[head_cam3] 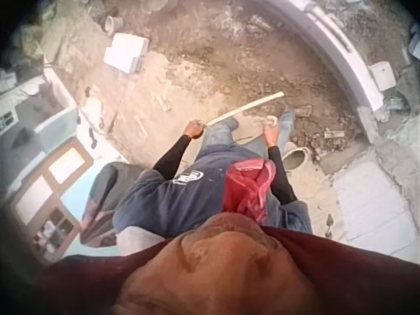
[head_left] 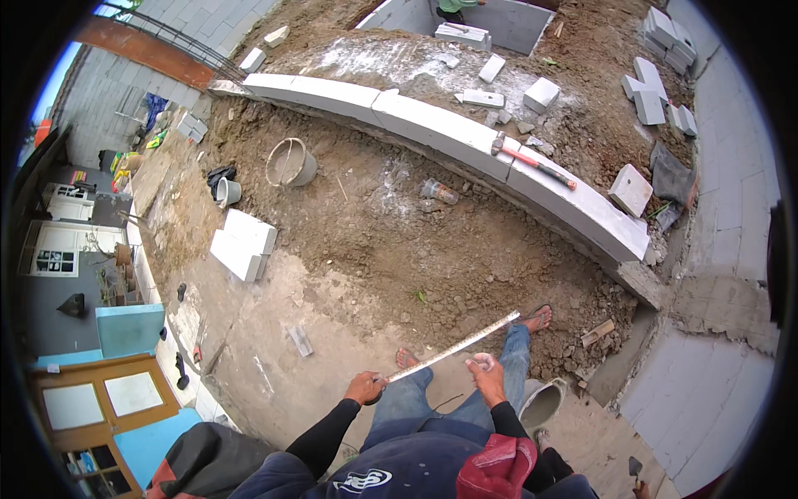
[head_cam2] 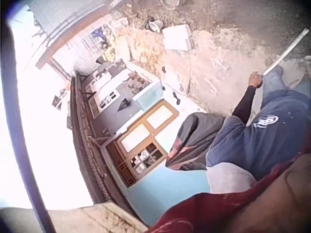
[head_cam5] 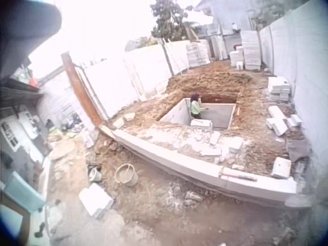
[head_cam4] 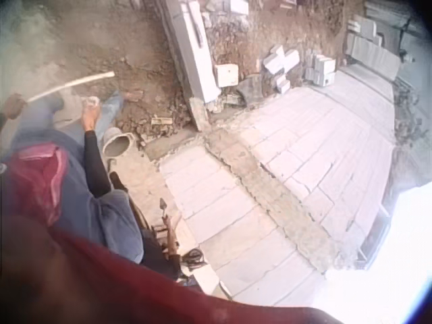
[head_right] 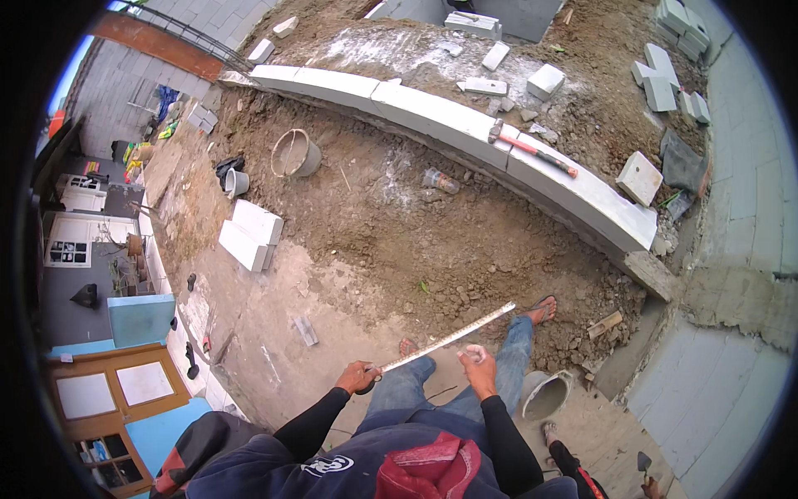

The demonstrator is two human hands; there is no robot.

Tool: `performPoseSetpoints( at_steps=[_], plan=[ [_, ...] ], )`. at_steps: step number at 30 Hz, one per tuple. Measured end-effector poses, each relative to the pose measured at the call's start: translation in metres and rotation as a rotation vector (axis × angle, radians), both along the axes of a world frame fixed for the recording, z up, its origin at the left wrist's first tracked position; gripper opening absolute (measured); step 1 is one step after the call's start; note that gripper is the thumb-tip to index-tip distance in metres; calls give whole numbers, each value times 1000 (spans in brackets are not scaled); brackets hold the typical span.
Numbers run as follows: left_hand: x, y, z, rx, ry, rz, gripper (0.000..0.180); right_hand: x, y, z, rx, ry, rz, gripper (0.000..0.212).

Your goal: The person measures a stack of white bricks using a tape measure and marks one with a pencil before sawing it by hand.

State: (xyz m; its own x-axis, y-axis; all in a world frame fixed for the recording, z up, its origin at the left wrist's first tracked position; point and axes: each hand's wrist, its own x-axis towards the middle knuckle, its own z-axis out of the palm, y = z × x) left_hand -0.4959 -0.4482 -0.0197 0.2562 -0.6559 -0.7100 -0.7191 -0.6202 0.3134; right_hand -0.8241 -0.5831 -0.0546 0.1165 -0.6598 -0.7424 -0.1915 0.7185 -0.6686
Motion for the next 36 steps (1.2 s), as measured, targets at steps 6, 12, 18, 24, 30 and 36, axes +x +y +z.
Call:
performPoseSetpoints(
  at_steps=[6,12,18,24,30,36],
  plan=[
    [126,173,10,96,24,361,41,-8,10,-9,-273,246,-60,22],
    [164,314,-3,-1,26,630,40,-28,25,-53,88,433,339,24],
    [185,307,-26,19,229,1126,45,95,-2,-48,-457,816,1760,40],
    [237,362,-54,183,131,673,40,290,-55,-50,208,478,888,47],
    [328,359,-2,83,70,995,31,562,-204,-32,106,597,791,46],
    [443,319,43,-169,353,2214,29,944,-276,44,-558,337,1122,47]
  ],
)
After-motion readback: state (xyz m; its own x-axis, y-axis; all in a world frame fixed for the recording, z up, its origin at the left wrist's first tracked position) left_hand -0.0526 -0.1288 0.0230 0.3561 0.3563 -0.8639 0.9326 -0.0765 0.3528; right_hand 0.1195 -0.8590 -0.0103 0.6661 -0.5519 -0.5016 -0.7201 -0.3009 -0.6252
